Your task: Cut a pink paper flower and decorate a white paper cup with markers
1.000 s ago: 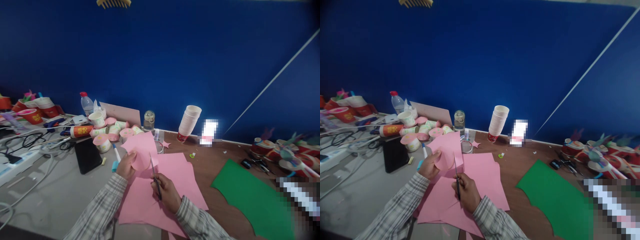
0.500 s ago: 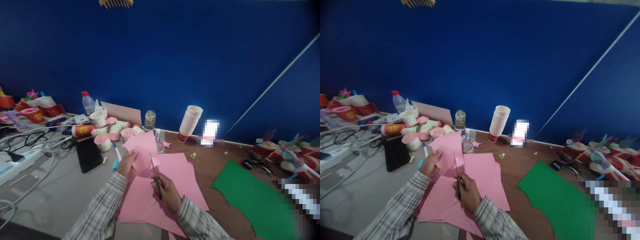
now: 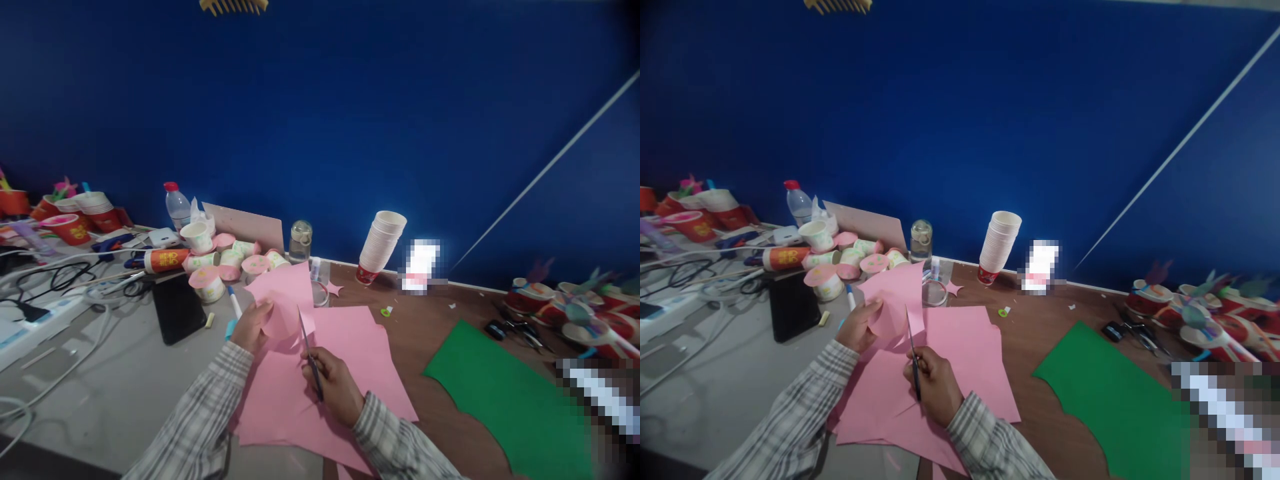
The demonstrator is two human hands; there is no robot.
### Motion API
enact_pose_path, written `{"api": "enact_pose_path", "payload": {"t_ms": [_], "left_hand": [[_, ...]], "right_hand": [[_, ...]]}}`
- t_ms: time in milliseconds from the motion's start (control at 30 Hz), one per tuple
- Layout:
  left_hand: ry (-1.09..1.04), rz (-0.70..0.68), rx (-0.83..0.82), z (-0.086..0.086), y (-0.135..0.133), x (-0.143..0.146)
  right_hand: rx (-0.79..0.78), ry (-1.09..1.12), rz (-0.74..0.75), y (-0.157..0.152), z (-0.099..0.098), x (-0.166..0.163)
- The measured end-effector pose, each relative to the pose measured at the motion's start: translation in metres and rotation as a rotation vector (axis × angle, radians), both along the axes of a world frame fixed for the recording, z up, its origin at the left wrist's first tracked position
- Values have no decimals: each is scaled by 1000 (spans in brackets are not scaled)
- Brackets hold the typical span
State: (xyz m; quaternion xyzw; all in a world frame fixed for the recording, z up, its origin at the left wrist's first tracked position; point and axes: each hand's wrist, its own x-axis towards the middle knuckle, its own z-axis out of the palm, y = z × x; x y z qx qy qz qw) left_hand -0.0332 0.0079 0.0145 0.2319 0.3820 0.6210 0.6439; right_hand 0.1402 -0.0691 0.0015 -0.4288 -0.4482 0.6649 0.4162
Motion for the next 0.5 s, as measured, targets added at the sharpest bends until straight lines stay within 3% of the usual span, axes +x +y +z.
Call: {"api": "enact_pose_path", "payload": {"t_ms": [233, 500], "left_hand": [[10, -8, 17, 2, 0, -4], [10, 3, 6, 2, 3, -3]], "right_hand": [[43, -115, 3, 1, 1, 2], [16, -63, 68, 1, 2, 4]]}}
